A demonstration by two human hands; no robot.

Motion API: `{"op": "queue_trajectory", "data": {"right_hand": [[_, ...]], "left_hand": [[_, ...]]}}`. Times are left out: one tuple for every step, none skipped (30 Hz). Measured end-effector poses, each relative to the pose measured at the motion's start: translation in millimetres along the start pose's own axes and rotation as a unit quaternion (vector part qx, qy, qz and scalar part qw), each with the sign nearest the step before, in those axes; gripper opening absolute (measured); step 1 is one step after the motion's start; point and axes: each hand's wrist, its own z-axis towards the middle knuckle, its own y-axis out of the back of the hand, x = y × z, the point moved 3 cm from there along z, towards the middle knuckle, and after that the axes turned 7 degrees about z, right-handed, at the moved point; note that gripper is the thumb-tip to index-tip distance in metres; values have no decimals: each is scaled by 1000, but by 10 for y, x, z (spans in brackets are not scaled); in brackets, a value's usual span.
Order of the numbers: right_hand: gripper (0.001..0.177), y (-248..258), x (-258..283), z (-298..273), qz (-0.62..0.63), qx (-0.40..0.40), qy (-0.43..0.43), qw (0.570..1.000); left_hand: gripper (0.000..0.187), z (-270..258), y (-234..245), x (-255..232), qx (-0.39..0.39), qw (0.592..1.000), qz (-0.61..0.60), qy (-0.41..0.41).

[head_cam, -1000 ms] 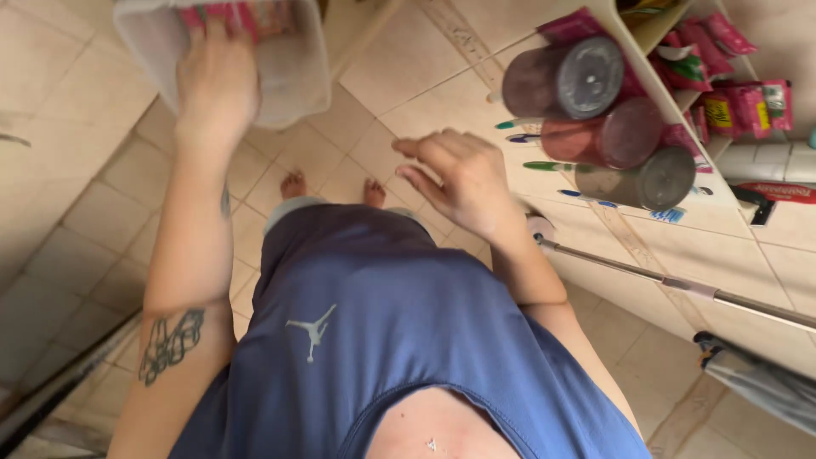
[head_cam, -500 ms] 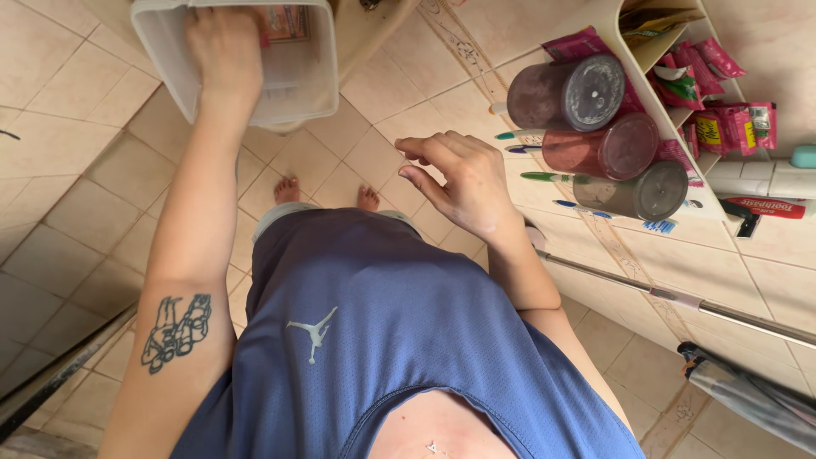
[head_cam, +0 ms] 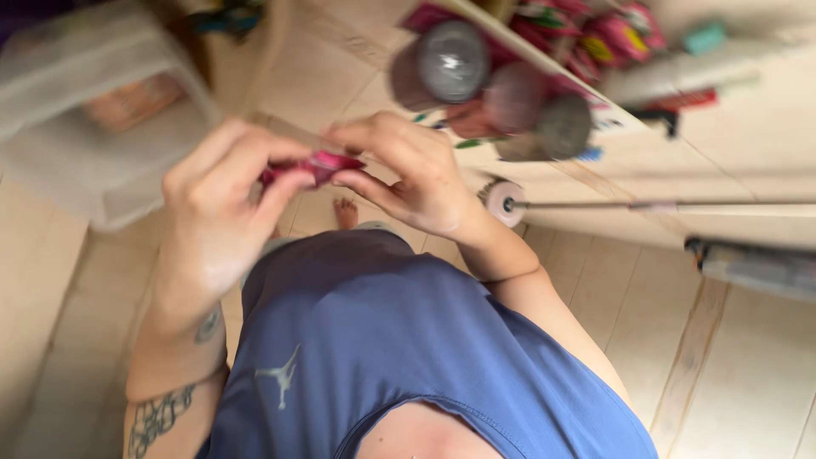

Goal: Organizing sachets and small bathroom items into a wall-mounted storage rack.

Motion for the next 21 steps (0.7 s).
{"op": "queue_trajectory", "data": {"right_hand": [[40,55,-60,-80,26,-6,-5,1000],[27,92,-111,-163,55,-11,-10,998],[27,203,-86,-231,44,-26,-20,998],[26,316,-61,-291,28,-64,-20,997],[25,422,-33,-350,11,-102,-20,995],[25,532,-28,-450,4,-113,-25,993],[23,654,-28,-555,-2,-158,-50,986],[22,776,-31,-663,-6,-200,-72,977],[22,874,-25,-760,-12,-208,-75,975],[21,1004,-23,-859,-22,-270,-76,960],[20,1126,-18,-959,-31,-331,-76,940],[20,1207,-55,-1021,-32,-334,-75,939],[18,1300,-91,-1095,-25,-371,-69,926],[16,1394,-134,-1169,-16,-407,-63,911],[16,1441,-191,-1240,-15,-408,-62,911],[16,1505,-252,-1322,-16,-428,-61,901],[15,1572,-317,-1402,-16,-449,-61,891],[15,1595,-339,-1421,-15,-450,-58,891],[16,1620,-369,-1443,-23,-459,-62,886],[16,1628,-401,-1473,-29,-466,-68,882],[16,1646,-437,-1489,-25,-467,-69,881]], "left_hand": [[21,45,-70,-46,-6,999,-46,-16],[24,66,-127,-90,-11,995,-90,-27],[24,110,-204,-126,3,994,-98,-41],[23,142,-261,-158,-3,992,-114,-51],[21,173,-313,-185,-9,990,-131,-60],[21,246,-347,-258,0,988,-135,-69],[21,317,-370,-323,-2,985,-159,-72],[21,376,-397,-393,-7,981,-182,-72],[21,438,-437,-403,0,980,-185,-78],[19,498,-457,-418,-19,976,-192,-98],[18,558,-472,-430,-36,972,-200,-118],[18,697,-477,-507,-35,972,-199,-121],[19,824,-475,-619,-43,971,-142,-190],[21,938,-482,-731,-50,962,-83,-255],[21,1066,-557,-794,-50,962,-81,-256],[21,1184,-639,-889,-57,949,-43,-306],[21,1304,-725,-982,-64,933,-5,-355],[21,1391,-833,-1015,-65,932,-2,-357],[21,1475,-949,-1052,-57,925,2,-376],[21,1544,-1067,-1077,-48,918,6,-393],[21,1628,-1157,-1052,-46,919,9,-392]]}}
